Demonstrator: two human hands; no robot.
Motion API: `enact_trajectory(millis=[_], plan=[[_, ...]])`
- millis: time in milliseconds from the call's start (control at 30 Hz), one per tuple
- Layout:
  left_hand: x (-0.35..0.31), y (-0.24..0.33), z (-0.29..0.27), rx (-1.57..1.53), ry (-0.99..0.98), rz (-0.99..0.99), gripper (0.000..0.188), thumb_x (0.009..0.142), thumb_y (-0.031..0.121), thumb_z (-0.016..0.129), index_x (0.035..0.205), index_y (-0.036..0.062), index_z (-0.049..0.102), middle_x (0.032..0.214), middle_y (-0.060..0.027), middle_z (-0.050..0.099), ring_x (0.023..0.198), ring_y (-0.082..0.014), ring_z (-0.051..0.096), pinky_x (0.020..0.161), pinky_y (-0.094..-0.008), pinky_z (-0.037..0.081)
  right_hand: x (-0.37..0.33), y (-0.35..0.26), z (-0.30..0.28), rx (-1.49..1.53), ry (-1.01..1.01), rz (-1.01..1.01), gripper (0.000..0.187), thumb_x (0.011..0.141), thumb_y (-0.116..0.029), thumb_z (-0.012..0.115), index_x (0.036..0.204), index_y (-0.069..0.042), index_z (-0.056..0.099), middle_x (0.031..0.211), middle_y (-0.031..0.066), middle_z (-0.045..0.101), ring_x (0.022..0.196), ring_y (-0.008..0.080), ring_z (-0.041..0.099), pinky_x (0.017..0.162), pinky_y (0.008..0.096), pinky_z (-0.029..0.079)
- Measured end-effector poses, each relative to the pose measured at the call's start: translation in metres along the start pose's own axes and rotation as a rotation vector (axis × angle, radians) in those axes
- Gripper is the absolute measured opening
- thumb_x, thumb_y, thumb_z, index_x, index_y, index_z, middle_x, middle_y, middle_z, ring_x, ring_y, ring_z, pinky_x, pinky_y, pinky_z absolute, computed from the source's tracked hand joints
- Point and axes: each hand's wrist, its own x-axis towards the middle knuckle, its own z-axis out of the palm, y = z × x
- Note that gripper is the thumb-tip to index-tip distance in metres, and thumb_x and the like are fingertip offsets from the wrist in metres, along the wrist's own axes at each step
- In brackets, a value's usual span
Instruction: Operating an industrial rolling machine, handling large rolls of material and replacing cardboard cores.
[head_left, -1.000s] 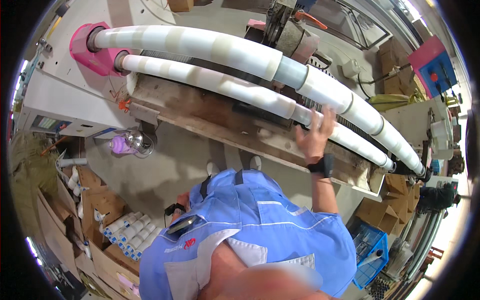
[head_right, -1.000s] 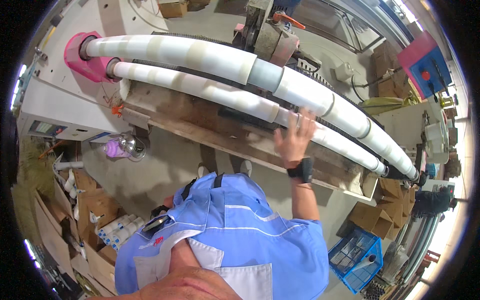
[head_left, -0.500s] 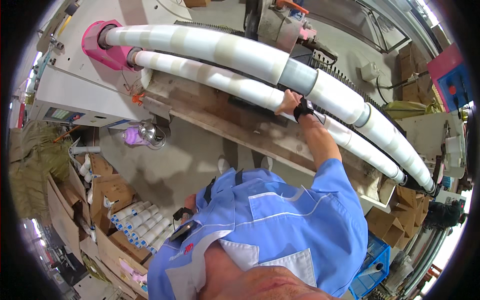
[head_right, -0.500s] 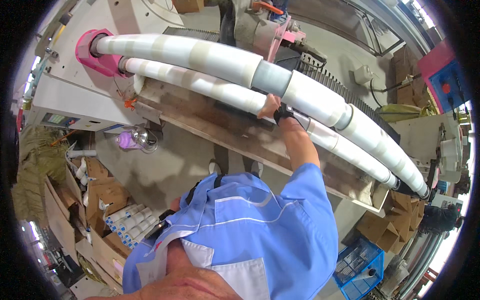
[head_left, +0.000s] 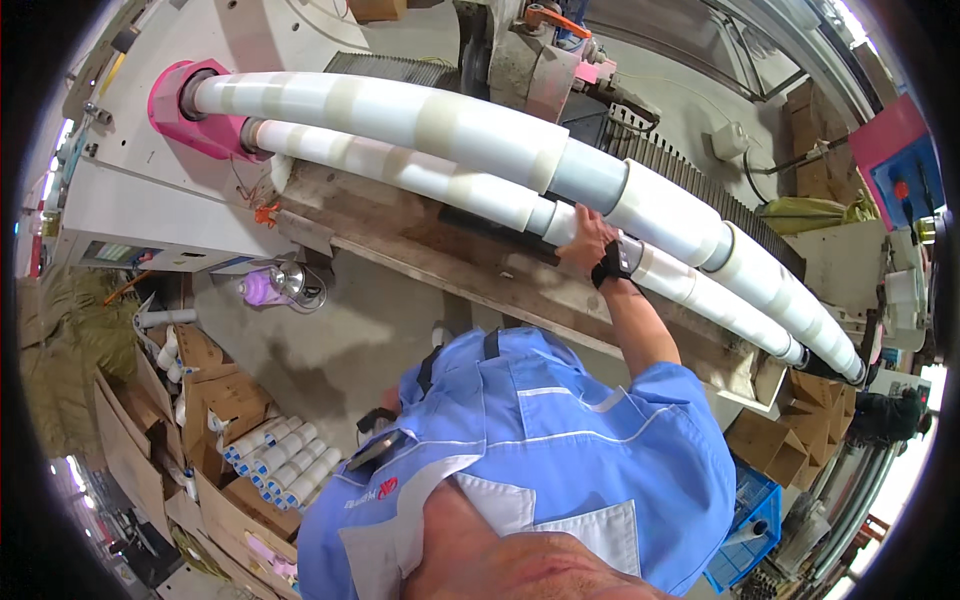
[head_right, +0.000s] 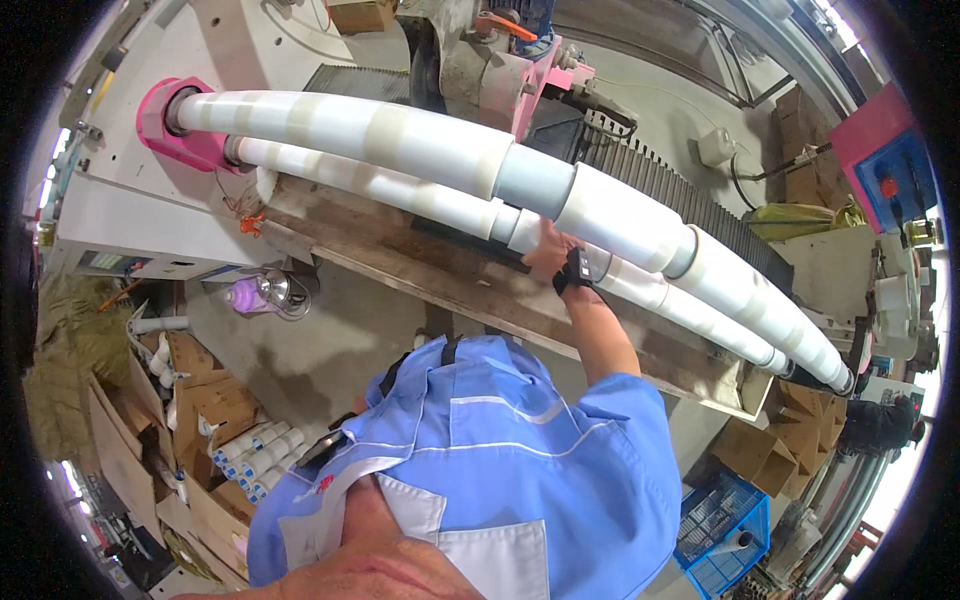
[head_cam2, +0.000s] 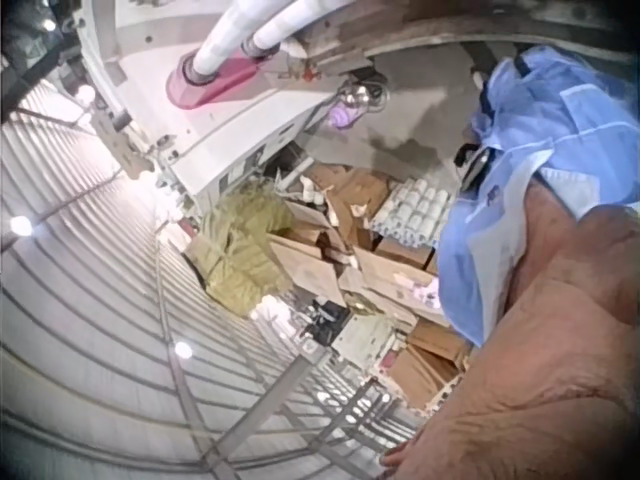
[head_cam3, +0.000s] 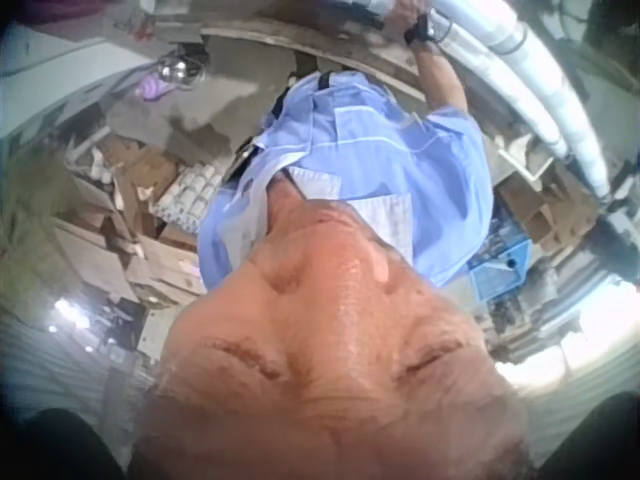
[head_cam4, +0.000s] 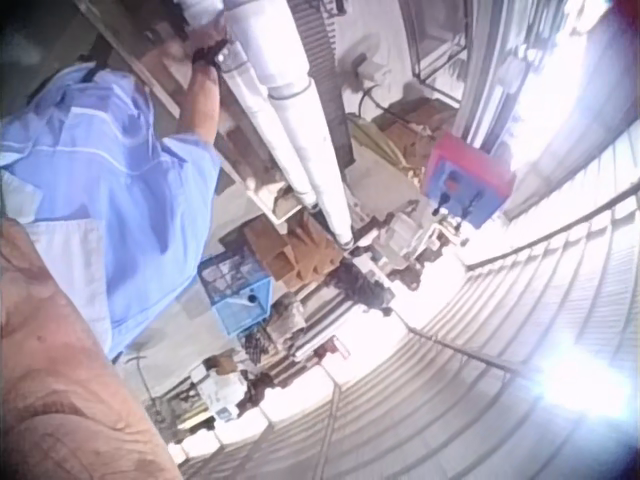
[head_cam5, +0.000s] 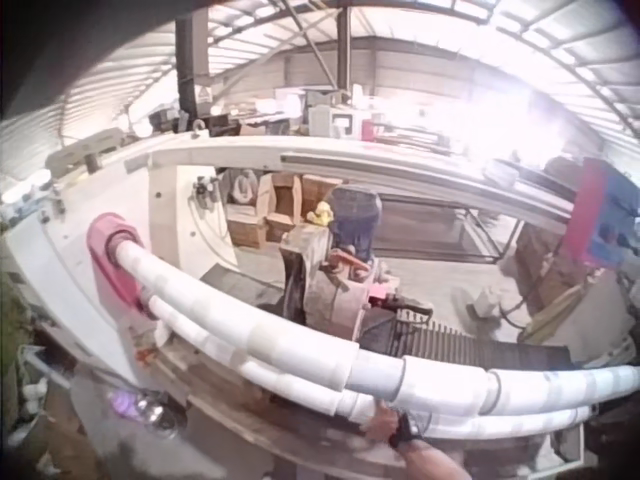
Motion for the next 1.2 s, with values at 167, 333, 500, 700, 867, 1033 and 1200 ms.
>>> enact_trajectory(millis=[167, 333, 500, 700, 867, 1033, 1200], plan=[[0.036, 0.029, -0.069, -1.069, 0.108, -0.367, 0.018, 0.09, 0.028, 0.066, 0.09, 0.0104, 0.063, 0.081, -0.009, 0.068, 0.074, -0.0263, 0.067, 0.06, -0.0449, 0.05, -0.023, 0.026, 0.02, -0.152, 0.351, -0.067, 0.094, 0.058, -0.029, 0.085, 0.139, -0.008, 0.042, 0.133, 0.0172, 0.056, 0.124, 0.038, 0.051, 0.11, 0.0507, 0.033], [0.043, 0.003, -0.09, -1.302, -0.027, -0.541, 0.019, 0.091, 0.03, 0.066, 0.085, 0.0117, 0.064, 0.073, -0.0048, 0.065, 0.065, -0.0205, 0.064, 0.055, -0.0363, 0.049, -0.041, 0.031, 0.04, -0.153, 0.326, 0.094, 0.107, 0.061, -0.027, 0.083, 0.151, -0.008, 0.027, 0.155, 0.0164, 0.03, 0.146, 0.0398, 0.022, 0.119, 0.0567, 0.016], [0.023, -0.049, -0.044, -0.088, 0.284, 0.44, 0.021, 0.089, 0.03, 0.063, 0.085, 0.0108, 0.07, 0.074, -0.0138, 0.069, 0.063, -0.0288, 0.068, 0.053, -0.0409, 0.052, -0.047, 0.026, 0.077, -0.192, 0.437, 0.065, 0.11, 0.066, -0.03, 0.082, 0.155, -0.007, 0.022, 0.16, 0.0207, 0.021, 0.15, 0.0426, 0.013, 0.12, 0.0583, 0.011], [0.008, -0.107, -0.026, 0.084, -0.051, 0.09, 0.023, 0.088, 0.031, 0.059, 0.09, 0.0116, 0.071, 0.077, -0.0163, 0.068, 0.069, -0.0315, 0.069, 0.056, -0.0455, 0.053, -0.042, 0.005, 0.107, -0.272, 0.463, 0.105, 0.12, 0.063, -0.029, 0.084, 0.158, -0.011, 0.012, 0.163, 0.0193, 0.012, 0.151, 0.0426, 0.009, 0.119, 0.0585, 0.012], [0.005, -0.143, -0.029, 0.114, -0.09, 0.102, 0.023, 0.09, 0.03, 0.056, 0.091, 0.0122, 0.07, 0.075, -0.0141, 0.067, 0.066, -0.0292, 0.068, 0.054, -0.0434, 0.052, -0.034, -0.037, 0.099, -0.135, 0.374, 0.059, 0.123, 0.063, -0.03, 0.083, 0.158, -0.008, 0.007, 0.163, 0.0202, 0.005, 0.151, 0.0428, -0.003, 0.12, 0.058, 0.007], [-0.009, -0.147, -0.053, -0.22, -0.047, 0.015, 0.025, 0.093, 0.03, 0.051, 0.094, 0.0126, 0.07, 0.072, -0.0105, 0.065, 0.061, -0.0258, 0.063, 0.051, -0.04, 0.049, -0.016, -0.072, 0.075, -0.131, 0.302, 0.244, 0.118, 0.068, -0.034, 0.081, 0.157, -0.008, 0.009, 0.163, 0.0201, 0.006, 0.152, 0.0422, -0.003, 0.121, 0.0575, 0.005], [-0.035, -0.09, -0.093, -0.829, -0.034, -0.252, 0.031, 0.097, 0.03, 0.043, 0.098, 0.0129, 0.068, 0.07, -0.0048, 0.06, 0.055, -0.0205, 0.054, 0.047, -0.0347, 0.042, -0.006, -0.083, 0.058, -0.198, 0.14, 0.194, 0.119, 0.066, -0.037, 0.084, 0.158, -0.01, 0.013, 0.164, 0.0182, 0.011, 0.152, 0.0408, 0.005, 0.12, 0.0605, 0.007]])
